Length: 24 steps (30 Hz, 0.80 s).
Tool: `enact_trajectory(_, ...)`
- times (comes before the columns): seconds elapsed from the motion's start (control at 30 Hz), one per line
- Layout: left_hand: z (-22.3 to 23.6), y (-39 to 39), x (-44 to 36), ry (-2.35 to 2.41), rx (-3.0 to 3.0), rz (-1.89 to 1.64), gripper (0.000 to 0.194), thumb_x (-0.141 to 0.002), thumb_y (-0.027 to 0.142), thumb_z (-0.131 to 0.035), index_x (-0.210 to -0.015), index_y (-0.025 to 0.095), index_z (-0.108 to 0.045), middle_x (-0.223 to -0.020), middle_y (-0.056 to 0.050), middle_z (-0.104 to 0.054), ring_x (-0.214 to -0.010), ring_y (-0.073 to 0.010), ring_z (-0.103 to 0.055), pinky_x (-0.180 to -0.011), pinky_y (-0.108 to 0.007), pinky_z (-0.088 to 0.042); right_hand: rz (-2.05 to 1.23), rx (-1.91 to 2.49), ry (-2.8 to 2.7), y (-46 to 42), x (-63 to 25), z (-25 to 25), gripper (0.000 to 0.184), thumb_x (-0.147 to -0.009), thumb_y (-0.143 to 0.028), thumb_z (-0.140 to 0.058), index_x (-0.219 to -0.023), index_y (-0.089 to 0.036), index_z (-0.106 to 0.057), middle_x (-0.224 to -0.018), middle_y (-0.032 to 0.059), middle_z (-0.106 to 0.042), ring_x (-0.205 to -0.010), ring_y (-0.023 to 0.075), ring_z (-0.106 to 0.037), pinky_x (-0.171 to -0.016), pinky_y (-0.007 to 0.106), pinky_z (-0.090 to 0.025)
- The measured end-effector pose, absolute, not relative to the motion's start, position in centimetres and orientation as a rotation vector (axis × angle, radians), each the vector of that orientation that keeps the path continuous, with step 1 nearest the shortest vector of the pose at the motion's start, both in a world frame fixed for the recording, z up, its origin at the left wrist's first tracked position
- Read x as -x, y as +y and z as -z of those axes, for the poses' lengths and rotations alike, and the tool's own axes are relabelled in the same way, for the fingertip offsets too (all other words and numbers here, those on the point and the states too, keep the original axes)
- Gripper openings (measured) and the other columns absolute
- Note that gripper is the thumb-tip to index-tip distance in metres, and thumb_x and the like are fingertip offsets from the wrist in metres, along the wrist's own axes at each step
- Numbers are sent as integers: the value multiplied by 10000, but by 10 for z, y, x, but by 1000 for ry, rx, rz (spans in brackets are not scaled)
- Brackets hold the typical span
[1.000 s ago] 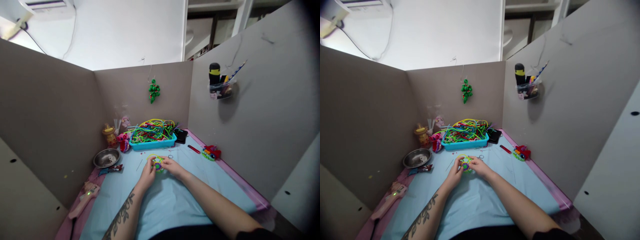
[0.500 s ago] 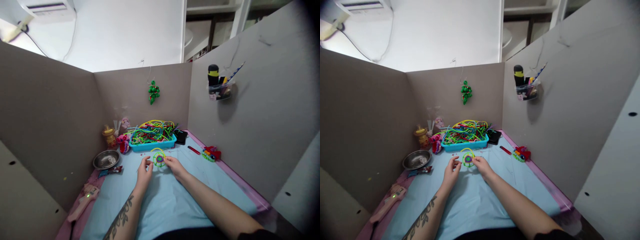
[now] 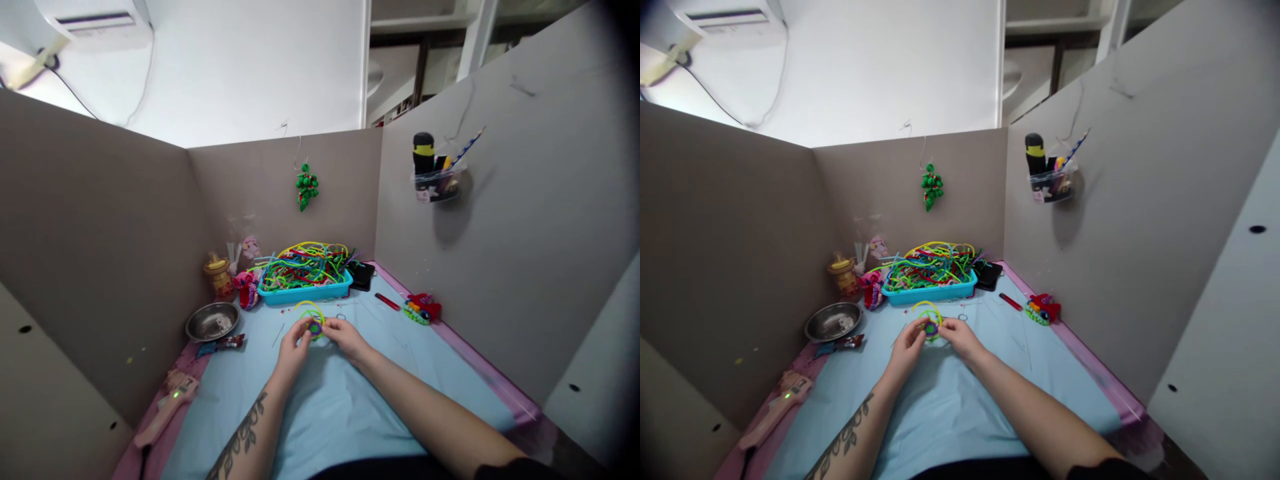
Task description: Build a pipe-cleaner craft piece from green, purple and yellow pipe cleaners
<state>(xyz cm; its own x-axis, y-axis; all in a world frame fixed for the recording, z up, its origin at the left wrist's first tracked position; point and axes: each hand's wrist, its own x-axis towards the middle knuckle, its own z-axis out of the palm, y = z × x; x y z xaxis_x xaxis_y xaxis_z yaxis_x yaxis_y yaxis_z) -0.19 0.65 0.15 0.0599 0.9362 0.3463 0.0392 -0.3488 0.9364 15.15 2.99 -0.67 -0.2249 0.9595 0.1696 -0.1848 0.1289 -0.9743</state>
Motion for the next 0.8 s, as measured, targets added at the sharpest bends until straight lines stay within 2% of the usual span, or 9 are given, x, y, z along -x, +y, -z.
enact_trajectory(0.13,1,9,3,1018,-1417,-1367,466,-727,393,-615,-1115,140,-568,-682,-28,-638,-631,-159,-584,-618,-269,-442,-1348,842,-1319,30,-151,8,363,-633,-438,-658,-527,-170,-438,-495,-63,-388,-492,76,-330,-527,222,-263)
enact_trajectory(0.2,3,11,4,1024,-1365,-1386,492,-675,386,-668,-1090,137,-577,-622,-7,-616,-596,-151,-577,-599,-257,-436,-1303,833,-1355,32,-151,12,364,-647,-453,-647,-537,-169,-448,-524,-48,-425,-519,88,-368,-546,227,-293)
enact_trajectory(0.3,6,13,6,1047,-1315,-1402,443,-620,357,-711,-997,140,-625,-629,-20,-637,-607,-160,-596,-603,-258,-440,-1150,869,-1429,36,-151,22,346,-657,-465,-642,-569,-165,-496,-599,-15,-499,-599,120,-443,-586,238,-343)
enact_trajectory(0.4,8,16,9,1097,-1347,-1372,383,-597,334,-716,-911,123,-659,-573,-11,-621,-536,-142,-558,-541,-241,-403,-1098,887,-1505,42,-150,33,315,-689,-432,-619,-569,-163,-505,-587,-22,-485,-590,114,-432,-579,234,-351)
enact_trajectory(0.6,13,17,10,1233,-1545,-1378,334,-648,326,-636,-911,122,-643,-554,22,-568,-530,-134,-516,-529,-239,-383,-1047,907,-1618,50,-150,45,251,-710,-336,-591,-548,-166,-503,-554,-40,-452,-559,101,-404,-553,219,-341)
enact_trajectory(0.8,14,16,9,1289,-1719,-1384,299,-681,324,-586,-915,148,-649,-635,-1,-621,-601,-160,-569,-605,-266,-436,-991,908,-1638,51,-152,44,225,-714,-320,-575,-554,-169,-530,-579,-28,-490,-600,118,-444,-580,226,-365)
